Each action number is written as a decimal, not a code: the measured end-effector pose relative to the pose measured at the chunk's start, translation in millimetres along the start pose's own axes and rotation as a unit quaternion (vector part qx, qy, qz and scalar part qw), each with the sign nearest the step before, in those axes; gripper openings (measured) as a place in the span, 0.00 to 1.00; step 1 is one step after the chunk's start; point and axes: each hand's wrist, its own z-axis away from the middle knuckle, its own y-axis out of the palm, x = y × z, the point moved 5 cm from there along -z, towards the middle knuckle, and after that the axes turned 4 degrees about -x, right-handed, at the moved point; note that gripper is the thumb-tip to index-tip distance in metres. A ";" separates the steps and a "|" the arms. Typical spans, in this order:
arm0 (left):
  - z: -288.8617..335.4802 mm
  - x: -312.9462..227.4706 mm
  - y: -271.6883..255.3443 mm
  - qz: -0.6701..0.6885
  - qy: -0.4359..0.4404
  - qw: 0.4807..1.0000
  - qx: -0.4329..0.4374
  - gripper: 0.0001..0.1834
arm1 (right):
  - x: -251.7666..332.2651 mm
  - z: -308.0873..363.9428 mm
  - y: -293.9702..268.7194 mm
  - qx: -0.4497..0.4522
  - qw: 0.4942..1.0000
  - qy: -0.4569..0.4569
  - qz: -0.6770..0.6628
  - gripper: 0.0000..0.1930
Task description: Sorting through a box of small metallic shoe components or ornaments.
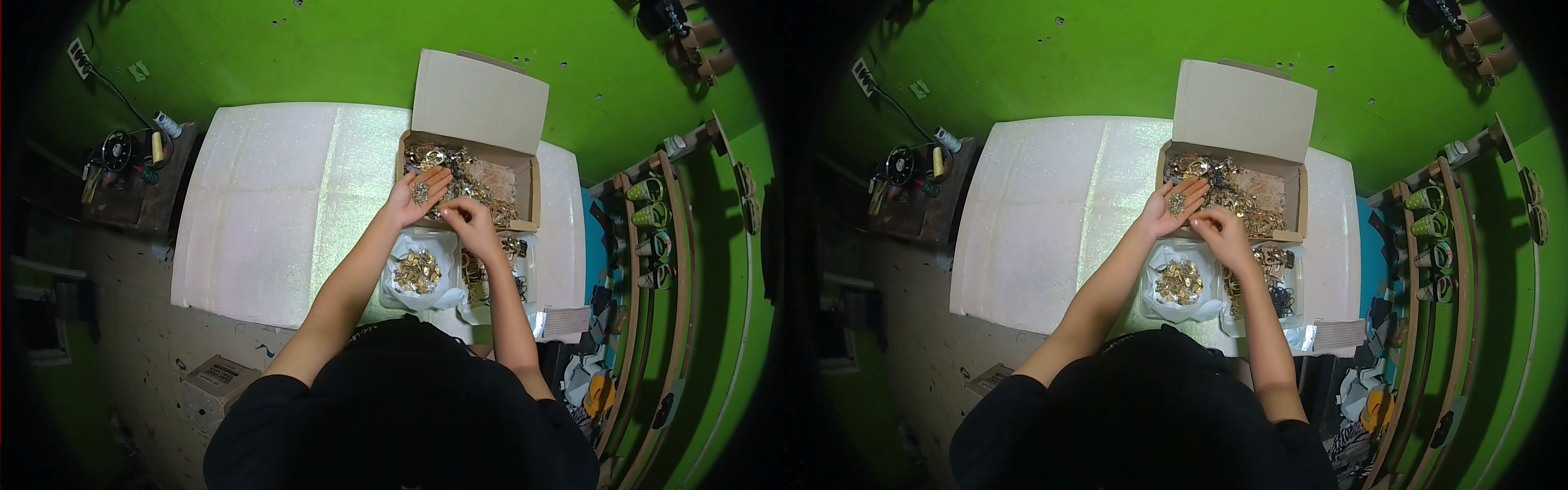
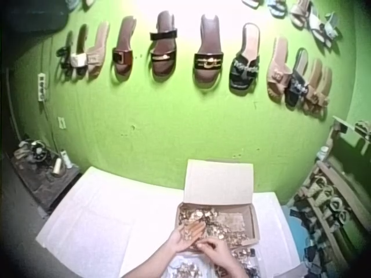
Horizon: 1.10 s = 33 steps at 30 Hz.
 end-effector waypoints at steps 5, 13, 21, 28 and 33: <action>-5.6 -2.1 -13.0 -0.096 0.012 0.995 -0.016 0.27 | 21.1 -29.2 6.5 -0.033 0.980 -0.089 0.177 0.10; -3.7 2.3 0.1 -0.052 0.001 0.999 0.003 0.27 | 19.6 -41.1 37.6 0.010 0.924 -0.178 0.339 0.10; -5.7 -1.4 -1.4 -0.060 0.014 0.998 -0.010 0.25 | 18.4 -50.5 46.0 0.043 0.908 -0.174 0.380 0.07; -20.7 2.1 -21.4 -0.006 -0.010 1.000 -0.006 0.27 | 11.1 -51.7 33.2 -0.011 0.935 -0.232 0.268 0.06; -35.9 -4.2 -55.1 0.181 -0.108 0.934 0.288 0.25 | 15.2 -55.7 26.6 -0.028 0.965 -0.197 0.169 0.06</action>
